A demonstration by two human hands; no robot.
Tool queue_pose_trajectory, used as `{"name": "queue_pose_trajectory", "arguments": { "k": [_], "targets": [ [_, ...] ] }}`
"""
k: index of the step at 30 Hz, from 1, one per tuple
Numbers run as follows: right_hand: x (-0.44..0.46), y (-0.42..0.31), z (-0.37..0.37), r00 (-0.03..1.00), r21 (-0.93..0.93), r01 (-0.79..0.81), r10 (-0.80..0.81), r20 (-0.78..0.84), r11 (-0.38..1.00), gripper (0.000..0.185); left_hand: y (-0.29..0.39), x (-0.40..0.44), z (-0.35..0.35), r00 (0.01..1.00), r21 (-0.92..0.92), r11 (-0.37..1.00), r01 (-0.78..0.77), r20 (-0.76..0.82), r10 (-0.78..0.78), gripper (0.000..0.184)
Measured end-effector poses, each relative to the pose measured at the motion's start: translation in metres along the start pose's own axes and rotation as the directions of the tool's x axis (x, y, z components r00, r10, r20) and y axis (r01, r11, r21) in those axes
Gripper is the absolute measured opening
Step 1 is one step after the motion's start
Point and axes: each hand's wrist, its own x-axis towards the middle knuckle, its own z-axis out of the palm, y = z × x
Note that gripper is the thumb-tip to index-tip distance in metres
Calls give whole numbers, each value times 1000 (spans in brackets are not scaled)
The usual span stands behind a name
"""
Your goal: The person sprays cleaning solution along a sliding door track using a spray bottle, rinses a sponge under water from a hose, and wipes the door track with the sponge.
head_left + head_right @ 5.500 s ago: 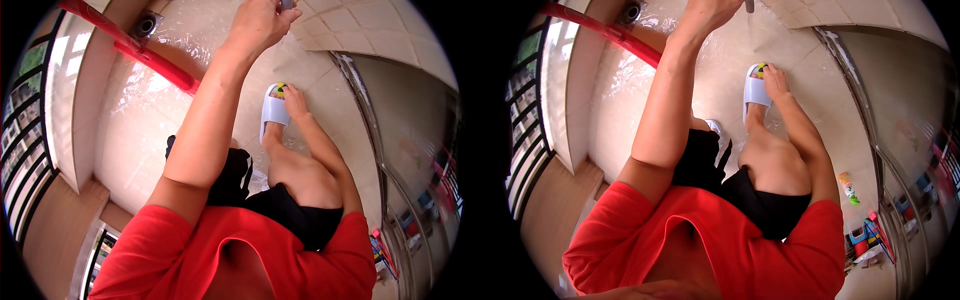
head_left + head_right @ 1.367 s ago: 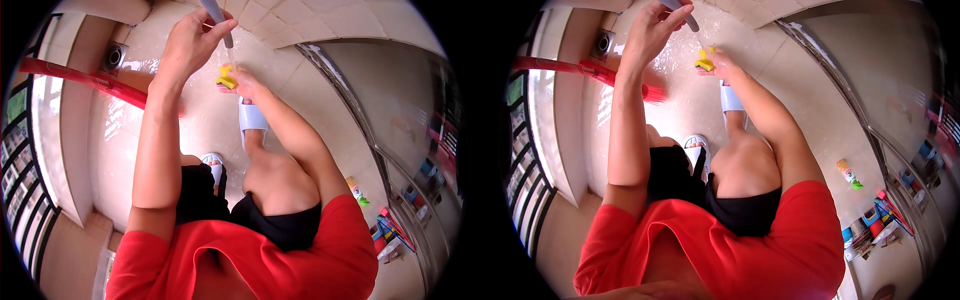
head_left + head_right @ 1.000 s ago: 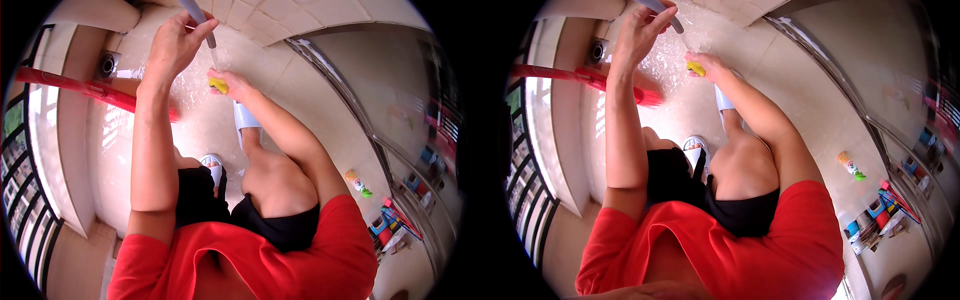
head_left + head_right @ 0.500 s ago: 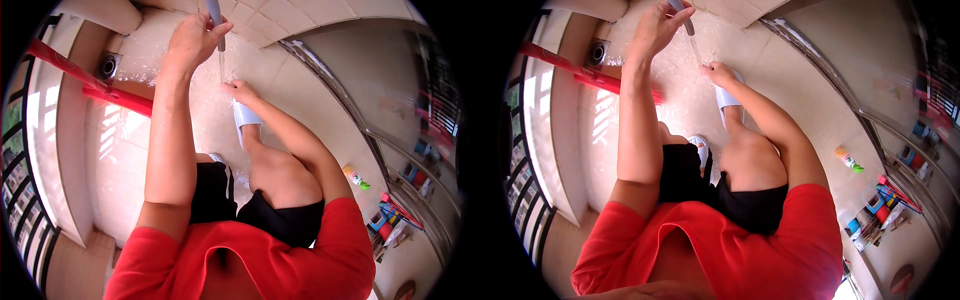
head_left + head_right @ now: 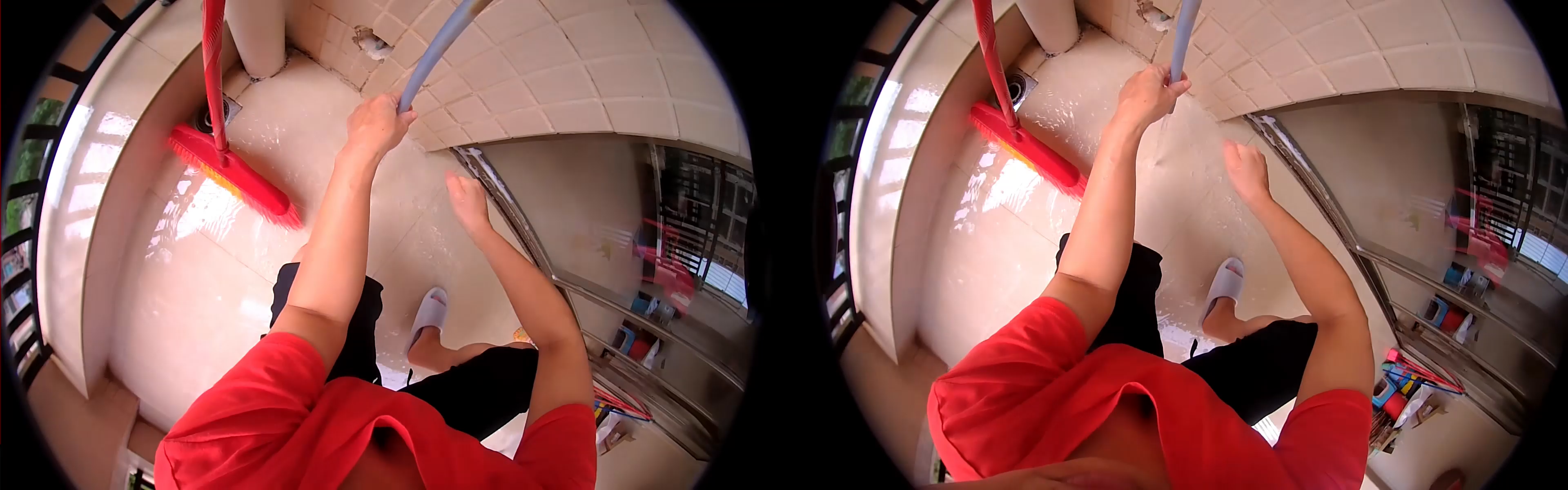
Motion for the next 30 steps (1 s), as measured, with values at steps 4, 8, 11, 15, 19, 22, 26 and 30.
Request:
{"name": "queue_pose_trajectory", "arguments": {
  "k": [4,8,11,15,19,22,26,30],
  "targets": [
    [22,23,60,870,661,-480,406,278,577,33,0,-7,-2,999,-6,1000,3,40,-3,20],
    [28,52,153,645,732,-680,434,629,-49,21,11,-20,5,996,-7,1000,-27,79,27,19],
    [27,45,197,690,715,-687,194,697,-128,15,9,-29,20,996,21,997,-69,65,67,23],
    [11,17,168,730,736,-667,297,616,114,20,17,-35,13,998,114,993,-31,66,24,22],
    [13,12,91,944,454,-329,277,178,828,30,0,-35,4,1000,162,987,-13,8,12,22],
    [31,-24,-21,984,340,153,-112,-139,928,31,-3,-40,-6,999,177,984,5,-32,1,21],
    [-19,-183,-194,763,192,602,-488,-424,775,22,-9,-41,-2,992,142,990,-3,-122,21,20],
    [-57,-289,-291,513,75,820,-669,-538,568,26,3,-52,5,984,149,989,-2,-174,28,20]
  ]
}}
